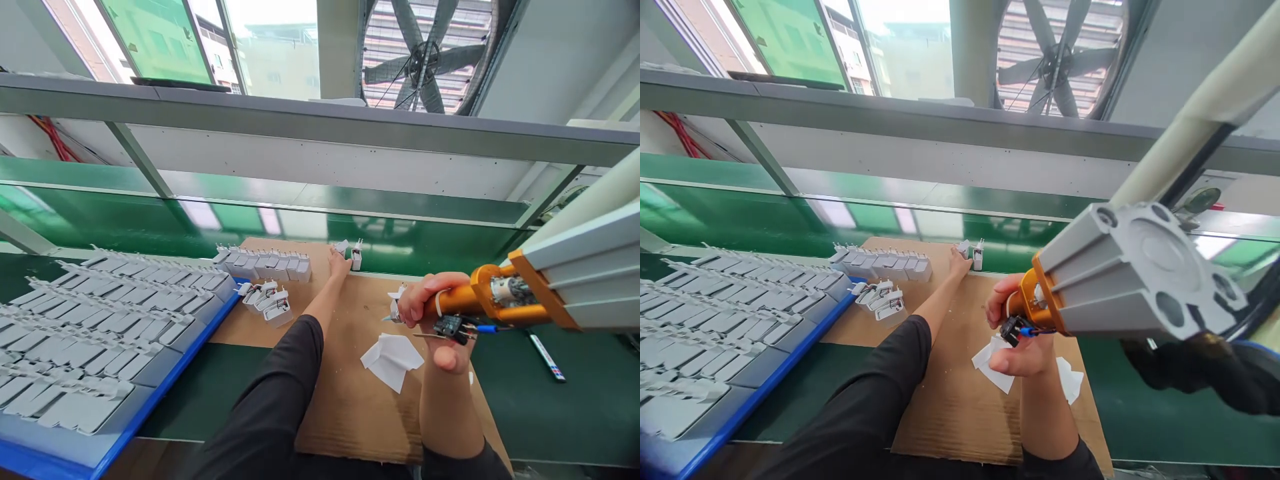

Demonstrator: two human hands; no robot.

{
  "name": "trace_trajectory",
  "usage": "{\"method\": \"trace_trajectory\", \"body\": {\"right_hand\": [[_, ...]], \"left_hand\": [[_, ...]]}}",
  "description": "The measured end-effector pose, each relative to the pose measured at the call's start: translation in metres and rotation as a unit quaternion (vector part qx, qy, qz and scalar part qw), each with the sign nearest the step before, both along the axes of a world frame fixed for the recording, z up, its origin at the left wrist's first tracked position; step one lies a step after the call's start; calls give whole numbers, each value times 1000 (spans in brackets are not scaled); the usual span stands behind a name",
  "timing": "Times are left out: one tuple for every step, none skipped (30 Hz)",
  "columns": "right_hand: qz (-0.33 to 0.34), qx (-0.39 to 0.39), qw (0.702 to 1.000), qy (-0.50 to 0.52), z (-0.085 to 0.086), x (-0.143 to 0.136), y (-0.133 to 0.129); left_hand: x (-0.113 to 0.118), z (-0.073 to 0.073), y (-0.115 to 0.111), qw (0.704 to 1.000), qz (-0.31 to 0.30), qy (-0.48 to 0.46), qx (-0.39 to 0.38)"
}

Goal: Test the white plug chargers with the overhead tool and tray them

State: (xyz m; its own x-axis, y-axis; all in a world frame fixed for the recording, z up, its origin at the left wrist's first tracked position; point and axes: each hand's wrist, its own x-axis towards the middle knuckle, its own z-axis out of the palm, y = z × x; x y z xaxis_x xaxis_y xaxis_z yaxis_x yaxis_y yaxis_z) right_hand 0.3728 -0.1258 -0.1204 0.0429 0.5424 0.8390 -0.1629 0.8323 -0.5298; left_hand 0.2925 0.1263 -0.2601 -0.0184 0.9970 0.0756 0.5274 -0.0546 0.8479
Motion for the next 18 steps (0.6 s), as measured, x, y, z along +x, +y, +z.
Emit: {"method": "trace_trajectory", "body": {"right_hand": [[1, -3, 1000, -1, -1, 0, 0], [2, -6, 1000, -2, -2, 0, -1], [0, -10, 1000, -3, -2, 0, -1], [-2, -13, 1000, -2, -3, 0, -1], [-5, -16, 1000, -2, -3, -1, -2], [-8, -18, 1000, -4, -3, -1, -2], [-11, -19, 1000, -6, -3, -1, -2], [-15, -19, 1000, -7, -2, -1, -2], [-18, -18, 1000, -10, -2, -2, -2], [-20, -17, 1000, -12, -2, -2, -2], [-22, -18, 1000, -13, -1, -2, -1], [-22, -19, 999, -15, -1, -2, -1], [-22, -22, 999, -16, -1, -1, -1], [-21, -25, 999, -15, -2, -1, -1], [-20, -28, 999, -13, -2, -1, -2], [-19, -30, 999, -12, -2, 0, -2], [-18, -29, 999, -11, -2, 0, -1], [-16, -28, 999, -11, -2, 1, -1]], "left_hand": [[1, 0, 7, 1000, 5, -5, -15], [1, -1, 12, 1000, 8, -9, -28], [-1, -1, 16, 999, 10, -11, -40], [-4, -2, 18, 999, 9, -11, -48], [-6, -3, 19, 998, 7, -11, -54], [-9, -4, 18, 998, 3, -9, -58], [-11, -5, 17, 998, -2, -8, -61], [-11, -6, 15, 998, -6, -6, -62], [-11, -6, 13, 998, -10, -4, -62], [-9, -6, 11, 998, -10, -1, -60], [-6, -5, 10, 998, -5, 2, -57], [-3, -4, 9, 999, 3, 6, -54], [0, -1, 8, 999, 14, 9, -52], [2, 1, 8, 998, 22, 11, -52], [4, 4, 7, 998, 27, 12, -53], [4, 6, 6, 998, 26, 11, -54], [2, 7, 3, 998, 16, 9, -54], [-1, 7, -2, 999, 1, 7, -50]]}}
